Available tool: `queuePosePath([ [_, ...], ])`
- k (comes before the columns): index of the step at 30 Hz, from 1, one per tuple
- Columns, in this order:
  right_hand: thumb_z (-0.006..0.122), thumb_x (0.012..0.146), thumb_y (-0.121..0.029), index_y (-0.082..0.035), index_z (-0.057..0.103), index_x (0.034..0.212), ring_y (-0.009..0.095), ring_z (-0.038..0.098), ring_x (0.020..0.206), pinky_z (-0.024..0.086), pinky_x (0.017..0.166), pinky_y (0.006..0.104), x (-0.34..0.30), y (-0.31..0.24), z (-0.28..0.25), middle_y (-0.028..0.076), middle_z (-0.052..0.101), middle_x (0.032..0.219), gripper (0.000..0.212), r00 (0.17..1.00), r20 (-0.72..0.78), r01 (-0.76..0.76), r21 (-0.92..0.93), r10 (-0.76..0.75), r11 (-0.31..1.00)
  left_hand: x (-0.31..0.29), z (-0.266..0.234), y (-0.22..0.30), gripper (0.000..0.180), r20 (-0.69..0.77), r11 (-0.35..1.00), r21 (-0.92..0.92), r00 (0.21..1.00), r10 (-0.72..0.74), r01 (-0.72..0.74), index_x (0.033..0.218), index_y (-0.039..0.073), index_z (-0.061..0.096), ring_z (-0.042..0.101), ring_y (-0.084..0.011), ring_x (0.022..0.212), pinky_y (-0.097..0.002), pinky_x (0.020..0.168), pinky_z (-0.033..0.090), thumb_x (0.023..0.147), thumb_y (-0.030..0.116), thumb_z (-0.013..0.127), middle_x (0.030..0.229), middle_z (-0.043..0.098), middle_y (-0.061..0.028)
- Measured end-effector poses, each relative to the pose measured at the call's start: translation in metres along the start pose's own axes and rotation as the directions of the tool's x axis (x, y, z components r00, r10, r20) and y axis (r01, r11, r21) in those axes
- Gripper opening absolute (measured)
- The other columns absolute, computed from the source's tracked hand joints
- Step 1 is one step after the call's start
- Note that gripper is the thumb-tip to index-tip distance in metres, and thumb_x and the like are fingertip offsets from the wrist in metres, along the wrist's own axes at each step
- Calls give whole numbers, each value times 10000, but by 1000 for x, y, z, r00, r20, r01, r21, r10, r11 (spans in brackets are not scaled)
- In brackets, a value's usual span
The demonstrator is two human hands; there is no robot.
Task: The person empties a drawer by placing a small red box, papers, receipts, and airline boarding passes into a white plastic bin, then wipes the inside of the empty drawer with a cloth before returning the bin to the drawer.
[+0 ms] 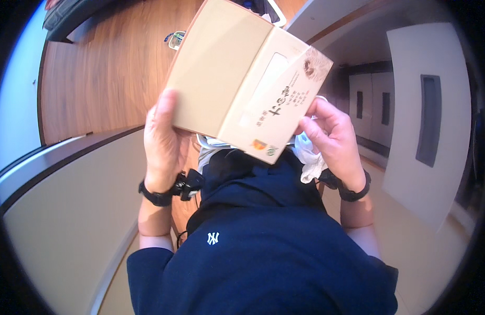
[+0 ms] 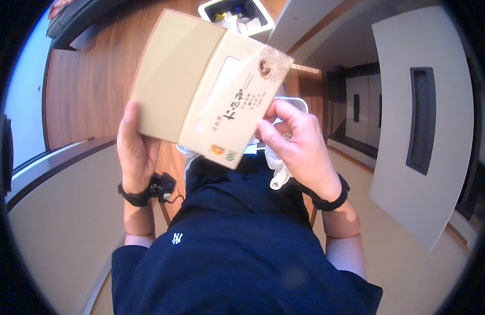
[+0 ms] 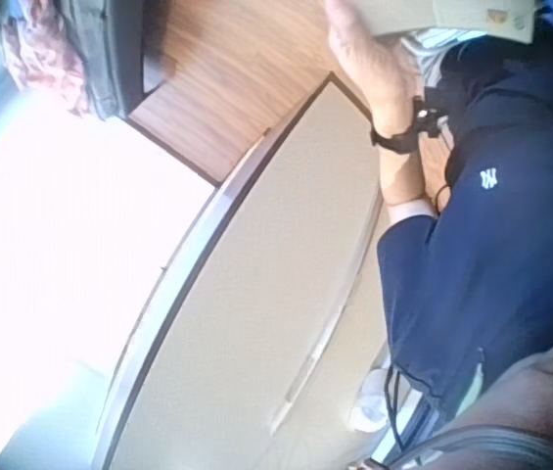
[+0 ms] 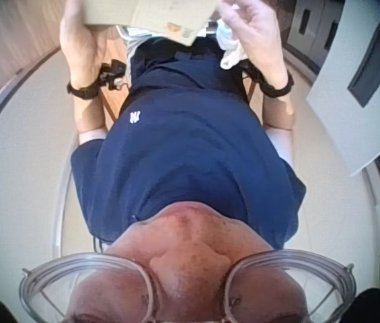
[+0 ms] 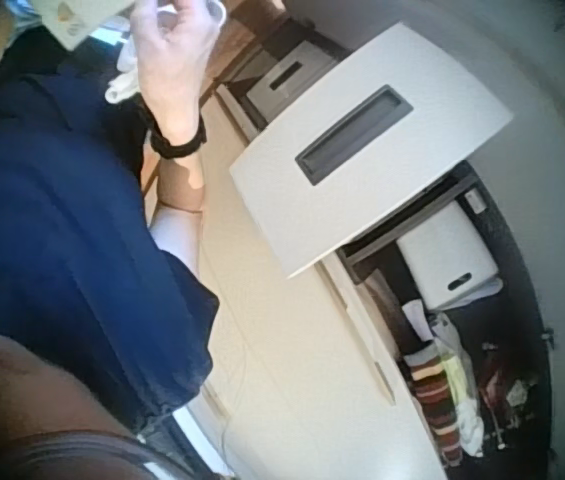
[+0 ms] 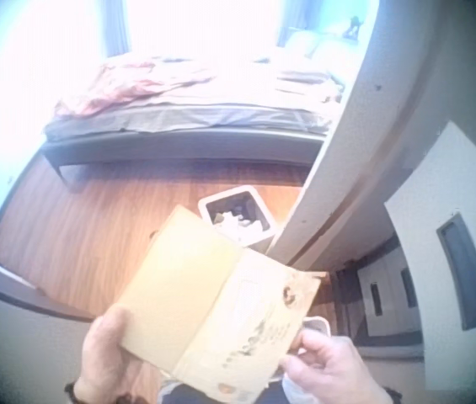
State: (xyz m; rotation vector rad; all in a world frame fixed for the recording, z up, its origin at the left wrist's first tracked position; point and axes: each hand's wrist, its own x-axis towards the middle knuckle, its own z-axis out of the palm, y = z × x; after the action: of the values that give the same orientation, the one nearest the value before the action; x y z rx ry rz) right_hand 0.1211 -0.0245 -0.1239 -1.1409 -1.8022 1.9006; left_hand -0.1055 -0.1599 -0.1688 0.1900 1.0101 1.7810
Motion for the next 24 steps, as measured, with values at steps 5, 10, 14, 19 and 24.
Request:
queuePosePath([
  [5,690,808,-87,8,469,1275,105,628,804,492,696,201,13,-1,-8,92,598,1052,525,990,-90,112,76,-105,991,39,11,45,364,51,861,494,993,110,-121,1123,-71,608,621,-116,868,-237,757,490,893,207,654,960,671,-89],
  [10,752,714,-72,-23,409,1373,59,582,718,454,656,168,10,-19,-10,117,558,1204,744,973,25,229,-203,-229,952,67,30,64,381,602,450,759,769,-213,-470,910,-39,676,562,-98,676,-259,594,466,836,332,719,743,643,-57],
  [14,665,880,-155,26,661,997,95,588,665,454,631,221,6,0,-3,15,645,763,215,981,30,193,-310,-193,931,75,58,61,346,454,176,890,773,-443,-421,947,-28,667,598,-109,702,-238,672,486,818,284,743,746,642,-57],
  [19,564,961,-229,44,634,1020,0,447,546,319,460,158,-5,10,-6,-9,589,719,288,949,-254,171,-82,-186,982,62,44,35,618,581,-36,777,695,424,-628,1308,18,462,544,-284,1129,-365,956,442,814,278,726,1214,566,-178],
  [24,550,967,-220,43,603,1083,11,448,541,326,464,163,-7,13,-6,-6,587,738,293,909,-343,246,-12,-235,969,0,54,-11,873,463,-134,875,722,514,-465,1366,-42,317,412,-400,1223,-441,1032,342,709,289,787,1308,407,-257],
])
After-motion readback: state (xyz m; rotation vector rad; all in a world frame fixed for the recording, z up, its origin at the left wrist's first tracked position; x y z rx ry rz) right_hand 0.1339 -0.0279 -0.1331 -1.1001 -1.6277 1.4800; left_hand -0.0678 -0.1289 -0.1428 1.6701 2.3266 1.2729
